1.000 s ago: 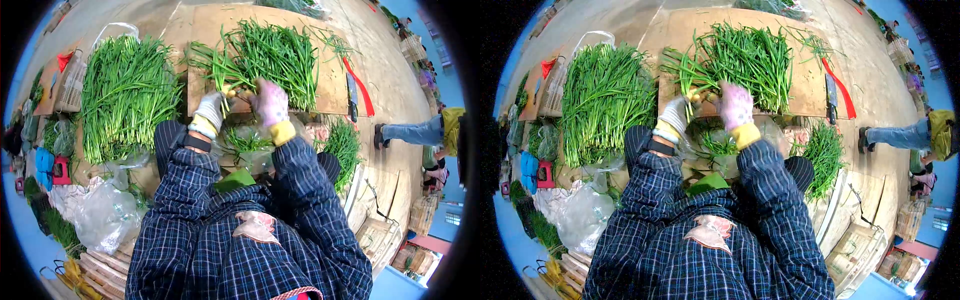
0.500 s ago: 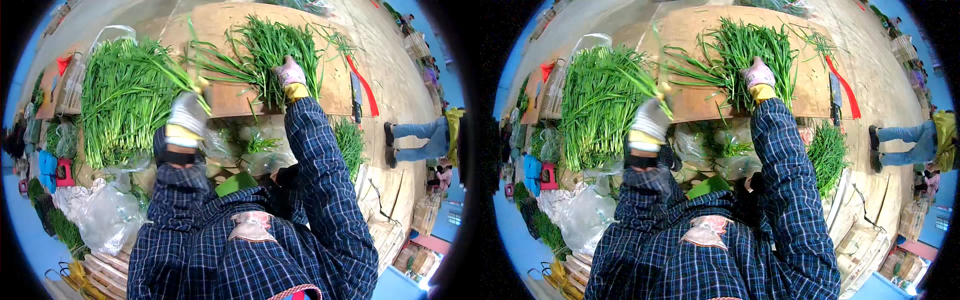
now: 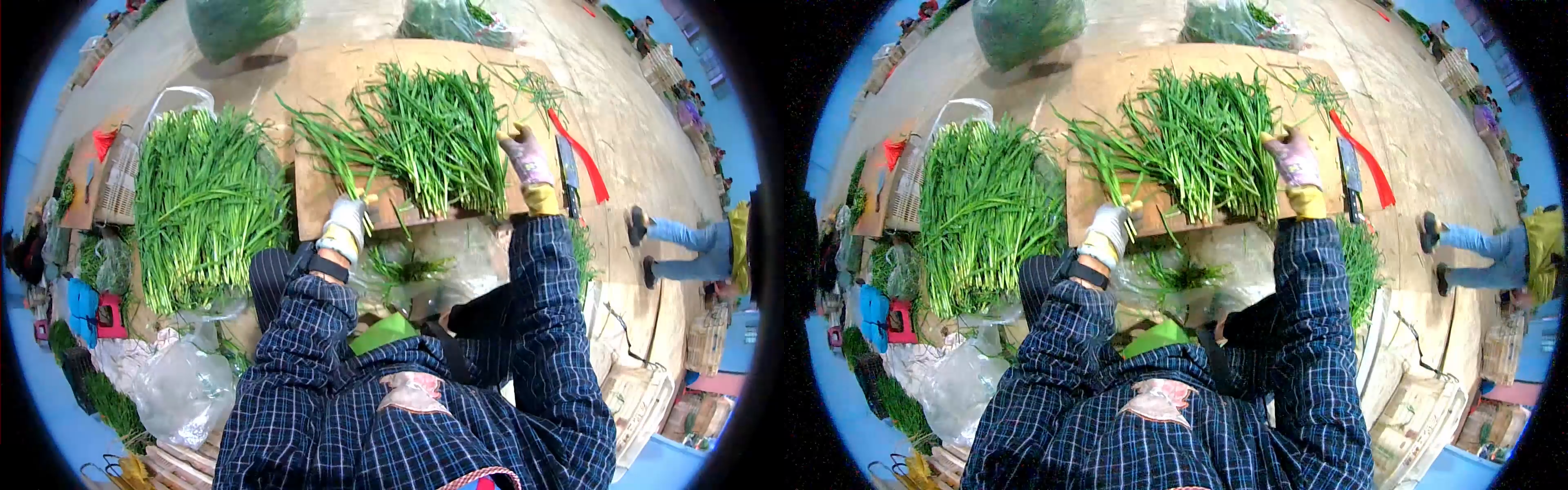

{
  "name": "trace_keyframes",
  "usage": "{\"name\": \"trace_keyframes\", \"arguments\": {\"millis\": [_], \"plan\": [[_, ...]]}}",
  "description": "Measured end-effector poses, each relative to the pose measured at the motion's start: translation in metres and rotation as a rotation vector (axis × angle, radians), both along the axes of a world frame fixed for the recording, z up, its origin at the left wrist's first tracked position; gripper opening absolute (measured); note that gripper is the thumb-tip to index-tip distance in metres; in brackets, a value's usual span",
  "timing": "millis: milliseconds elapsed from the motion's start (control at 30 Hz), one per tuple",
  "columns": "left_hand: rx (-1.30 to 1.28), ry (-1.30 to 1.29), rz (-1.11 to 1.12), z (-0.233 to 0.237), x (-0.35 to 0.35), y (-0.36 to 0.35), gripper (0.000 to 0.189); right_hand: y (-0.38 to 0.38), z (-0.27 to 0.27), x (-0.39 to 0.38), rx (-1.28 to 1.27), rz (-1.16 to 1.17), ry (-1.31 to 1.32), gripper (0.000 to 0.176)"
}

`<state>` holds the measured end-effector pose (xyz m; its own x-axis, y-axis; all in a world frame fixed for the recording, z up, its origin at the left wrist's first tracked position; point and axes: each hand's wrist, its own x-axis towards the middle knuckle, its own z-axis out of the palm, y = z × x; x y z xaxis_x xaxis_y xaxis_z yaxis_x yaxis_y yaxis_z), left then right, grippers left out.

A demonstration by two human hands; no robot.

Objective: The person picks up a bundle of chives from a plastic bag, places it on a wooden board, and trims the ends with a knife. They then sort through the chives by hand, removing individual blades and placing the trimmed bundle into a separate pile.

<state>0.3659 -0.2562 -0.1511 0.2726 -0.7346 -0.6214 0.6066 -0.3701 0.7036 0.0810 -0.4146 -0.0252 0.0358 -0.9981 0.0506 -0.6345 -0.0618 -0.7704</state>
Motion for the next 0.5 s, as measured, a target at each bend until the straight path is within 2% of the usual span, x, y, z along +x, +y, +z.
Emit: {"name": "trace_keyframes", "arguments": {"millis": [67,133,167,200,233,267,333,400,433,467,500], "plan": [[-0.103,0.079,0.060,0.023,-0.008,0.008,0.026,-0.002,0.001,-0.005,-0.070,0.020,0.033,0.053],[-0.245,0.134,0.054,0.043,-0.013,0.016,0.032,0.031,0.018,0.015,0.263,0.192,-0.371,0.051],[-0.308,0.151,0.066,0.062,-0.025,0.023,0.031,0.059,0.013,0.024,0.137,0.428,-0.412,0.049],[-0.381,0.158,0.083,0.077,-0.037,0.027,0.031,0.078,0.014,0.045,0.212,0.531,-0.347,0.048],[-0.350,-0.123,-0.013,0.077,-0.045,0.027,0.029,0.097,0.015,0.066,0.282,0.637,-0.279,0.047],[-0.309,-0.412,-0.102,0.071,-0.053,0.025,0.028,0.108,0.022,0.088,0.547,0.594,-0.092,0.047],[-0.385,-0.527,0.024,0.030,-0.082,0.021,0.025,0.113,-0.051,0.110,0.357,0.582,-0.282,0.046],[0.004,-0.880,-0.437,0.024,-0.090,0.017,0.031,0.123,-0.024,0.119,0.351,0.454,-0.281,0.042],[-0.073,-0.878,-0.410,0.056,-0.090,0.023,0.034,0.127,-0.030,0.114,0.302,0.465,-0.621,0.033],[-0.144,-0.867,-0.399,0.089,-0.093,0.033,0.037,0.111,-0.068,0.110,0.278,0.341,-0.848,0.027],[-0.102,-0.950,-0.545,0.095,-0.091,0.028,0.045,0.108,-0.061,0.103,0.146,0.333,-0.745,0.025]]}}
